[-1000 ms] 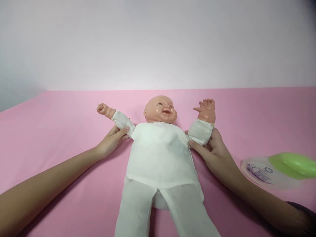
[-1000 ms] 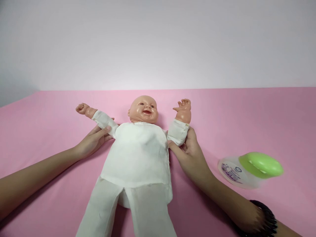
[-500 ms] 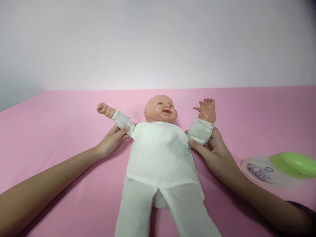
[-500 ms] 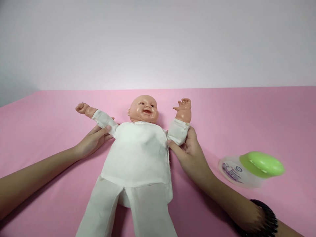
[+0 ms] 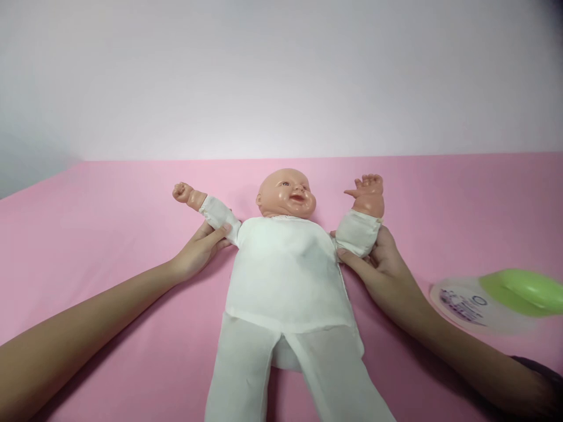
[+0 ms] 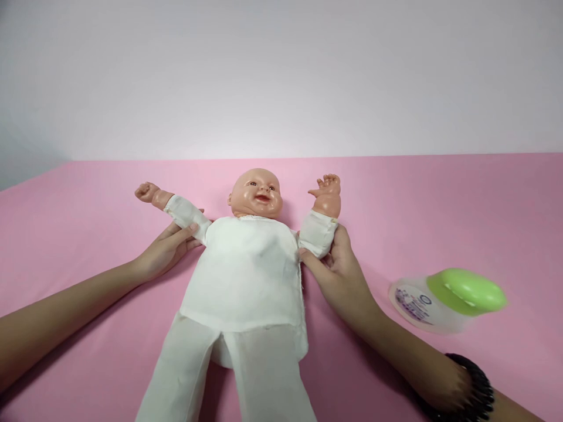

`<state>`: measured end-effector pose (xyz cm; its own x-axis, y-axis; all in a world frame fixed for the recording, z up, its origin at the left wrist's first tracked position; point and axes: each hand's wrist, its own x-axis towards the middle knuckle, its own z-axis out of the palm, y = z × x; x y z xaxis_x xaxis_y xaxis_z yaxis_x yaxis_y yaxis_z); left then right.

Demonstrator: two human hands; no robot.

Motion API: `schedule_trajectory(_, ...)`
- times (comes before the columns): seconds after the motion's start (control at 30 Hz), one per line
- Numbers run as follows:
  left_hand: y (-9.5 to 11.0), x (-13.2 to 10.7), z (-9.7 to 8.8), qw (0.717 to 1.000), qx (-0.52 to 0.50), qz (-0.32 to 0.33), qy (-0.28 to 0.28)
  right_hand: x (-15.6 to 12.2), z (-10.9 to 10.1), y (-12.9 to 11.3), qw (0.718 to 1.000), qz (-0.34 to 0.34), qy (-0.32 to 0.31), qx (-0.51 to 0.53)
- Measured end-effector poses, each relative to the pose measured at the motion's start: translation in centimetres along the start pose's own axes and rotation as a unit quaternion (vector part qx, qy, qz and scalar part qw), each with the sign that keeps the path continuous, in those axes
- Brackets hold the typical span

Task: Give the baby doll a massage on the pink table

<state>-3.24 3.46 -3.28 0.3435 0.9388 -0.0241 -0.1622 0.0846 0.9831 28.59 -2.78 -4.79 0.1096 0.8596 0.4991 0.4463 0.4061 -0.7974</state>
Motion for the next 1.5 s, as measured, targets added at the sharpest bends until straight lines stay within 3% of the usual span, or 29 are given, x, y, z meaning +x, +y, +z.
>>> schedule_trajectory(0.17, -0.1, 0.0, 0.0, 1.000, 0.001, -0.001, 0.005, 0.0, -0.2, 0.2, 0.995, 0.089, -0.015, 0.038)
schedule_trajectory(0.4, 0.1, -0.7, 0.5, 0.997, 0.063, 0.030, 0.033, -0.1, 0.1, -0.3, 0.997, 0.061, -0.001, 0.044)
schedule_trajectory(0.5, 0.1, -1.3, 0.7, 0.983, 0.150, 0.087, 0.053, -0.5, 0.1, -0.8, 1.000, 0.028, -0.011, 0.007)
schedule_trajectory(0.67, 0.0, -1.7, 0.5, 0.933, 0.289, 0.207, -0.050, -0.7, -0.3, -0.7, 0.986, -0.137, -0.075, -0.064)
schedule_trajectory(0.77, -0.5, -1.4, 0.1, 0.906, 0.340, 0.241, -0.069, -0.7, -0.3, -0.4, 0.979, -0.172, -0.087, -0.067)
schedule_trajectory(0.87, -0.8, -1.2, 0.0, 0.923, 0.309, 0.226, -0.047, -0.7, -0.2, -0.5, 0.991, -0.115, -0.059, -0.020)
schedule_trajectory(0.97, -0.6, -1.1, 0.4, 0.964, 0.226, 0.138, 0.023, -0.4, 0.0, -0.7, 0.996, 0.024, 0.014, 0.080)
schedule_trajectory(1.1, 0.0, -0.6, 0.6, 0.992, 0.071, 0.038, 0.101, 0.5, 0.1, -0.6, 0.949, 0.227, 0.120, 0.182)
schedule_trajectory(1.23, 0.1, -0.1, 0.3, 0.991, -0.002, 0.028, 0.128, 1.2, 0.1, -0.5, 0.900, 0.309, 0.164, 0.260)
schedule_trajectory(1.3, 0.0, -0.2, 0.4, 0.989, -0.002, 0.044, 0.143, 1.0, 0.1, -0.5, 0.915, 0.284, 0.157, 0.240)
schedule_trajectory(1.4, -0.3, -0.7, 0.6, 0.985, 0.057, 0.093, 0.136, 0.4, 0.1, -0.7, 0.962, 0.177, 0.119, 0.171)
schedule_trajectory(1.5, -0.5, -1.3, 0.4, 0.962, 0.202, 0.180, 0.029, -0.4, -0.1, -0.7, 0.997, 0.006, 0.023, 0.080)
